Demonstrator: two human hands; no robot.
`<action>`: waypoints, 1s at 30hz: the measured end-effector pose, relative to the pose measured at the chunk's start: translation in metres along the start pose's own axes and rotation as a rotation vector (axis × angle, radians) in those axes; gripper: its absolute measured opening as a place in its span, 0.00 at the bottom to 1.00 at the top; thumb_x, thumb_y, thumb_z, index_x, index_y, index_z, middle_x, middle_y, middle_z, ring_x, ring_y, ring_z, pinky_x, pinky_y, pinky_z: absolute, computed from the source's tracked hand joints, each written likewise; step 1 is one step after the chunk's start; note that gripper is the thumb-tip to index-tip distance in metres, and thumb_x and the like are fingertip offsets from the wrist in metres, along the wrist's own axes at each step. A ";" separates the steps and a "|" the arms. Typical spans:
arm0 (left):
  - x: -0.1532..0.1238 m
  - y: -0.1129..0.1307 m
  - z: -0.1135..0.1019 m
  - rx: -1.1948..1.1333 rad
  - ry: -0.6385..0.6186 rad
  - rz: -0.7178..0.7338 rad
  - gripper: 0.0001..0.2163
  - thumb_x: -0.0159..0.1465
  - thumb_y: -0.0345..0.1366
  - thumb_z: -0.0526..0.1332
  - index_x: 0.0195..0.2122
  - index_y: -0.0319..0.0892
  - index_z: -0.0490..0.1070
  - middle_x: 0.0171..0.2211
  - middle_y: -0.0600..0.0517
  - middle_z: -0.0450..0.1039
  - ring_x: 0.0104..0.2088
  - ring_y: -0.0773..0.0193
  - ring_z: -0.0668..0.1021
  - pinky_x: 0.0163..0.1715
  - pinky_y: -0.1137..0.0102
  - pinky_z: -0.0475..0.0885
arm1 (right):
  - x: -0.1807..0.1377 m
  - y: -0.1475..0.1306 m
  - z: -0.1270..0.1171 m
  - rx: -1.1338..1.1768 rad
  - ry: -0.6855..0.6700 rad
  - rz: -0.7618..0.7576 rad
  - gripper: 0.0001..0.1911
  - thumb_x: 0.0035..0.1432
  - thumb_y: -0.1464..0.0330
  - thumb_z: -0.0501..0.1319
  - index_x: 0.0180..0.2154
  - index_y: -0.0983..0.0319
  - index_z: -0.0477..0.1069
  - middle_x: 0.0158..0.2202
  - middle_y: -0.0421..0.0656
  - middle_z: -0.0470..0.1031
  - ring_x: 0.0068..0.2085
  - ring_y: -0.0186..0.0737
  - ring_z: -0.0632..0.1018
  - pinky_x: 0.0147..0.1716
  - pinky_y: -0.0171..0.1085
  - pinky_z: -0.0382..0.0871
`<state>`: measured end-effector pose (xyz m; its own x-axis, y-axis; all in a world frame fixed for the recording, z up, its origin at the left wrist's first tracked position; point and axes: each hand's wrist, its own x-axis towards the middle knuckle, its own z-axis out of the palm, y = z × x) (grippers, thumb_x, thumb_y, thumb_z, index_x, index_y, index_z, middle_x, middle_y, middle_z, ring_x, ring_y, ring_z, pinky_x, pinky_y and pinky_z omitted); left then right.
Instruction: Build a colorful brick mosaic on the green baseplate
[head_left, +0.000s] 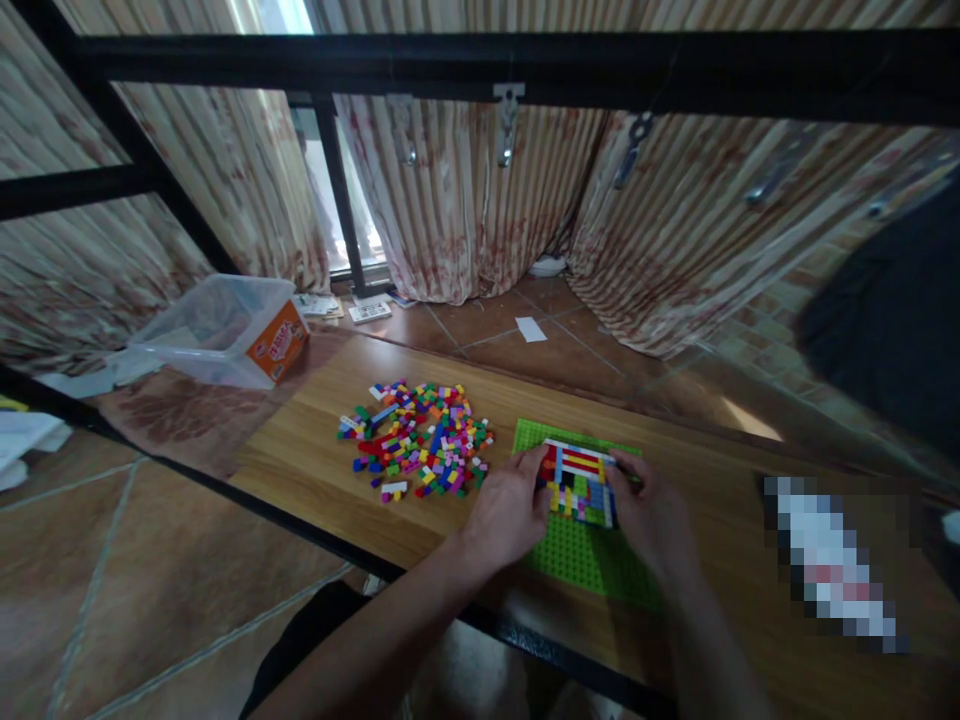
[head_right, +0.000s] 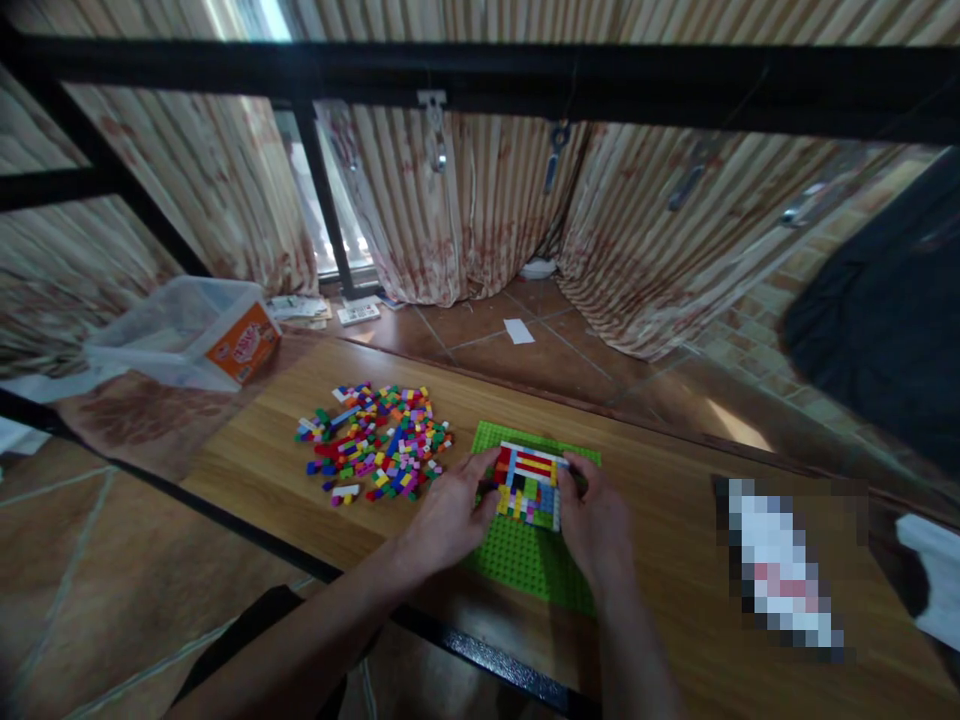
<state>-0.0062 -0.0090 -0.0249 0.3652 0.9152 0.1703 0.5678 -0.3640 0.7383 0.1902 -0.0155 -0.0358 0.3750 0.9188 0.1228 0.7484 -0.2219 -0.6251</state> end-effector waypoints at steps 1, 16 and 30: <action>0.000 0.000 -0.002 -0.008 0.004 0.000 0.23 0.62 0.29 0.57 0.60 0.43 0.62 0.54 0.44 0.73 0.51 0.55 0.77 0.55 0.60 0.72 | 0.000 0.000 0.000 -0.006 0.006 -0.001 0.27 0.58 0.55 0.51 0.49 0.64 0.76 0.41 0.52 0.81 0.35 0.47 0.79 0.38 0.44 0.70; 0.016 -0.034 -0.071 0.153 0.320 -0.177 0.13 0.63 0.27 0.56 0.46 0.41 0.75 0.44 0.46 0.79 0.44 0.59 0.79 0.49 0.65 0.73 | -0.001 -0.012 -0.009 -0.048 0.105 0.160 0.26 0.54 0.53 0.54 0.43 0.63 0.80 0.26 0.50 0.79 0.27 0.50 0.77 0.30 0.43 0.66; 0.012 -0.062 -0.118 0.493 0.123 -0.366 0.06 0.59 0.32 0.61 0.35 0.43 0.78 0.34 0.49 0.79 0.37 0.59 0.79 0.38 0.69 0.69 | -0.001 -0.020 -0.009 -0.017 0.106 0.175 0.26 0.53 0.53 0.53 0.41 0.63 0.80 0.29 0.50 0.79 0.31 0.50 0.78 0.33 0.43 0.67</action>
<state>-0.1242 0.0447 0.0082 0.0117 0.9982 0.0584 0.9245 -0.0330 0.3798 0.1801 -0.0151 -0.0169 0.5549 0.8266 0.0942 0.6754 -0.3815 -0.6312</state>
